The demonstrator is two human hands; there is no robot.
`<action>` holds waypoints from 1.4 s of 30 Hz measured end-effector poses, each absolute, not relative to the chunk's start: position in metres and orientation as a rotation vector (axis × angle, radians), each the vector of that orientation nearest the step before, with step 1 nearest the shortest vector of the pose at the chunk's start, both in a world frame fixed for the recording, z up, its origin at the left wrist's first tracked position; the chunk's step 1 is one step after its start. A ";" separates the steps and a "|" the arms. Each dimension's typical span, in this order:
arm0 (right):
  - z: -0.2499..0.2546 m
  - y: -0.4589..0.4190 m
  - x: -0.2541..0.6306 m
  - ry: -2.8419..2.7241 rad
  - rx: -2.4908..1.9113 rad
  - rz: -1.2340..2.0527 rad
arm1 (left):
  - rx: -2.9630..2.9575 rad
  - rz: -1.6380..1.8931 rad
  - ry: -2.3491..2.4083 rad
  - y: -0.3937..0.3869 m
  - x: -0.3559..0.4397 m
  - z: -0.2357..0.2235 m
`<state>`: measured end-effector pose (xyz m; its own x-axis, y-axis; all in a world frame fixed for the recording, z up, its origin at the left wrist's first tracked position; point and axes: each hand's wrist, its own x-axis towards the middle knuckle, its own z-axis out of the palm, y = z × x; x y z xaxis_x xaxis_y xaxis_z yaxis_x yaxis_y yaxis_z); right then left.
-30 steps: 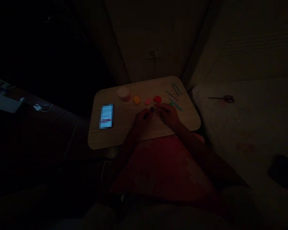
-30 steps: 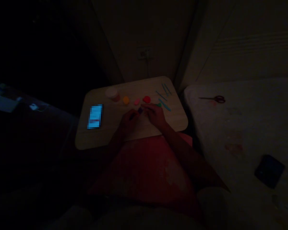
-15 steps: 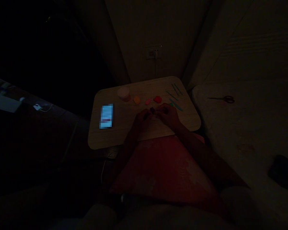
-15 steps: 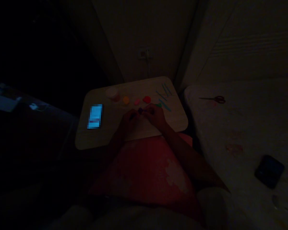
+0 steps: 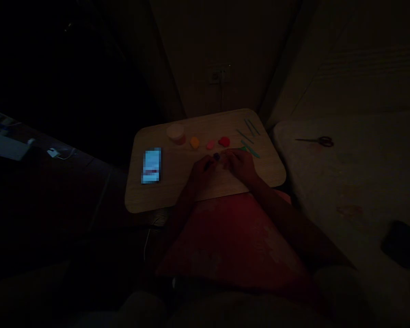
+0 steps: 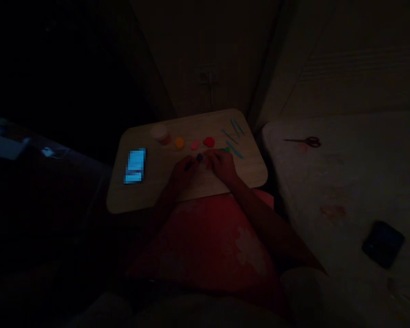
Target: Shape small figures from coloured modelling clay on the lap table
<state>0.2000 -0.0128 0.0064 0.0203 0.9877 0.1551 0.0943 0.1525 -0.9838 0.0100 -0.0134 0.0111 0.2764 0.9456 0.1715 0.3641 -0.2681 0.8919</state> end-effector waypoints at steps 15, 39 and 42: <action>0.002 -0.010 0.199 -1.242 -1.109 1.078 | 1.773 0.960 1.199 -0.014 0.010 0.014; 0.006 -0.012 0.207 -1.388 -1.259 0.713 | 1.780 0.960 1.208 -0.014 0.009 0.012; -0.003 -0.010 0.206 -1.324 -1.256 0.746 | 1.778 0.962 1.199 -0.014 0.010 0.014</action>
<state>0.2059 -0.0096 -0.0029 0.1745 0.9430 0.2835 0.2463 0.2370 -0.9398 0.0095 -0.0142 0.0140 0.2716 0.9482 0.1646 0.3659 -0.2599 0.8936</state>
